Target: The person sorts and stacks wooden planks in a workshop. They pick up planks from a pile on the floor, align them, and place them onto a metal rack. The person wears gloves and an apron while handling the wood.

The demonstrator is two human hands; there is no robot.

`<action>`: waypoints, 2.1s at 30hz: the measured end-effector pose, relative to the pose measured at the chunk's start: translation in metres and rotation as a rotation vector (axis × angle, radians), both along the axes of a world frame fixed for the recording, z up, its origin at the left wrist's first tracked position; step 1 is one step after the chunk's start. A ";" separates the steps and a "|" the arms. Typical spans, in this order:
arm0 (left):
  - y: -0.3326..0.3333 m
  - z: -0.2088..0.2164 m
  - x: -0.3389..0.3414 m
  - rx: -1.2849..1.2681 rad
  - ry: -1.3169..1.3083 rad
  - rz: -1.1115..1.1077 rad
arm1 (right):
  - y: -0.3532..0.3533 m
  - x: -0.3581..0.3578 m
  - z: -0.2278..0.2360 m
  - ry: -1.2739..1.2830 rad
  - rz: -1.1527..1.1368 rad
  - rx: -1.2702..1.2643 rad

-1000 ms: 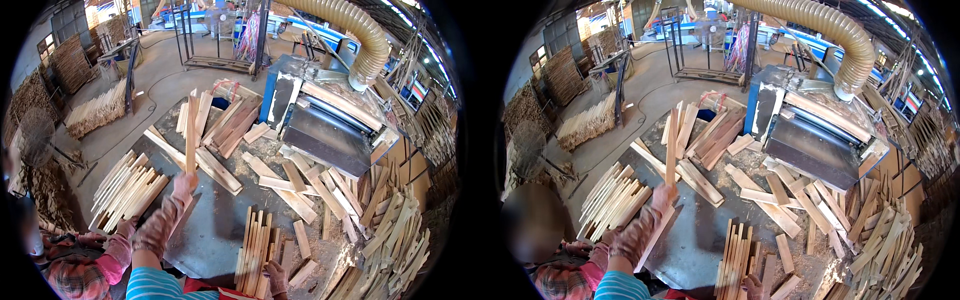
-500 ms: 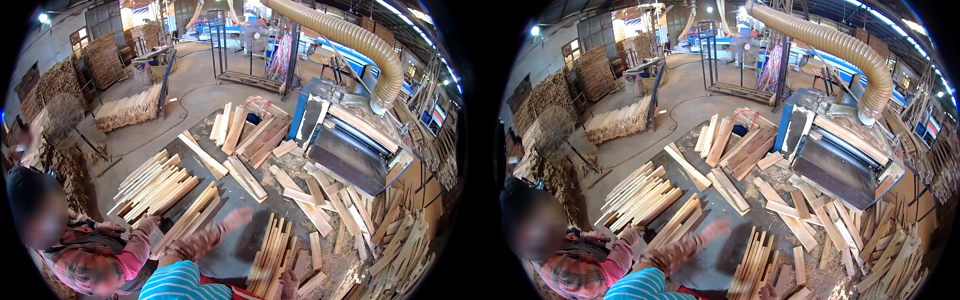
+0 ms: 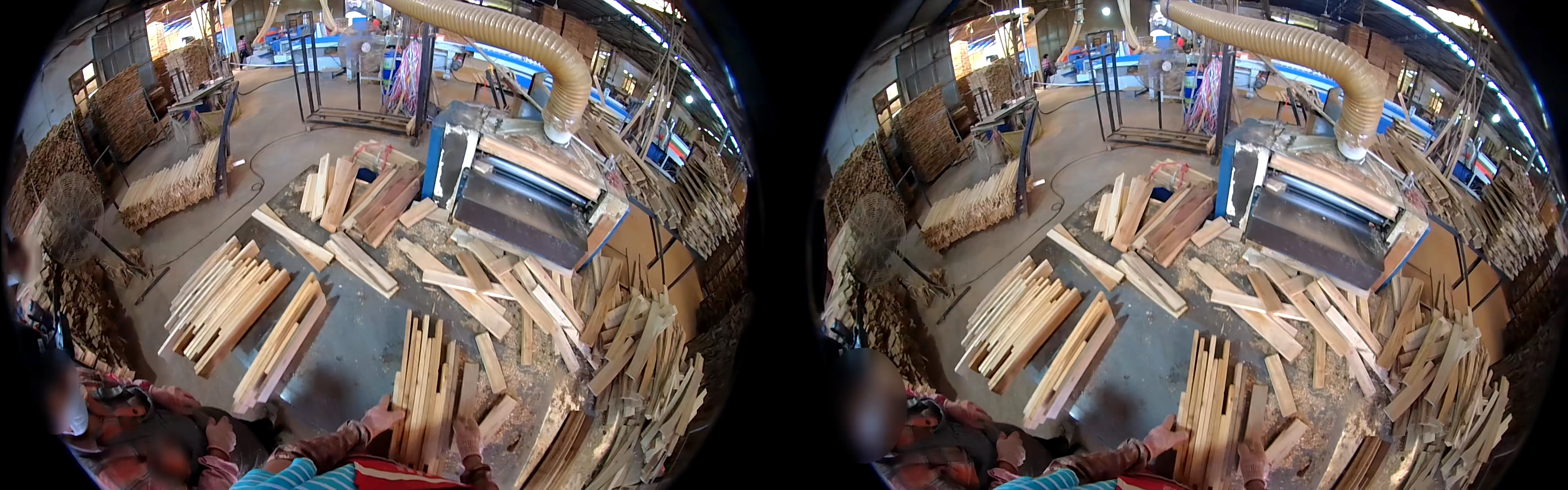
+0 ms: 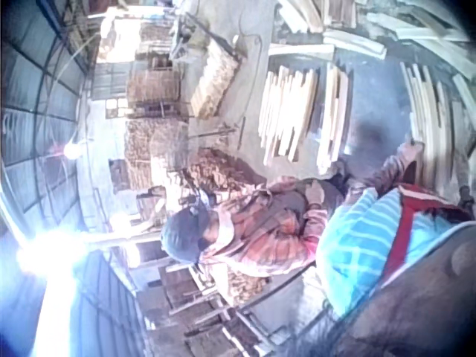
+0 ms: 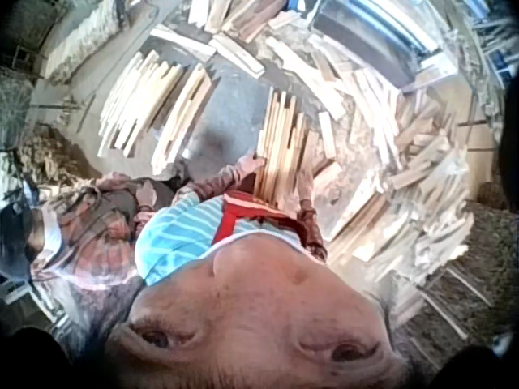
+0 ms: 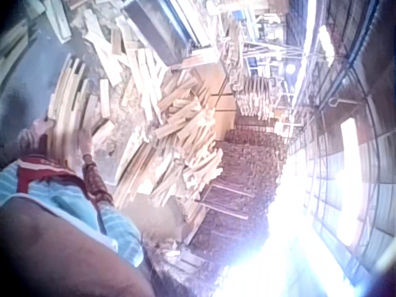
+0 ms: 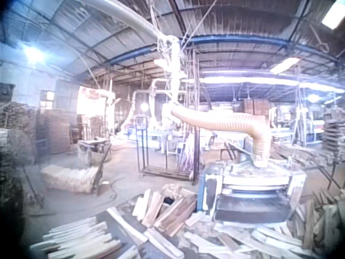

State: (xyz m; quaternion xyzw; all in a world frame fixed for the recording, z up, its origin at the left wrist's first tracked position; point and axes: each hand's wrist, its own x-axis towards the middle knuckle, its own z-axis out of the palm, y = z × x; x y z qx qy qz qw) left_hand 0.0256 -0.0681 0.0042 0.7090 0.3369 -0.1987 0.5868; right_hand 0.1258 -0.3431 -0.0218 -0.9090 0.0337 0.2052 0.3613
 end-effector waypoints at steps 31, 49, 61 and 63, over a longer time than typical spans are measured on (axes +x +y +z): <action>-0.031 -0.032 0.013 -0.118 -0.178 0.422 | -0.003 0.009 -0.030 0.311 -0.140 0.212; 0.005 -0.050 0.042 -0.040 -0.174 0.619 | 0.028 0.150 0.006 -0.331 0.163 -0.513; -0.054 0.039 0.193 -0.823 -0.259 0.536 | 0.056 0.133 0.025 0.460 -0.046 0.801; -0.047 0.031 0.199 -0.817 -0.206 0.527 | 0.075 0.152 0.066 0.519 0.013 0.574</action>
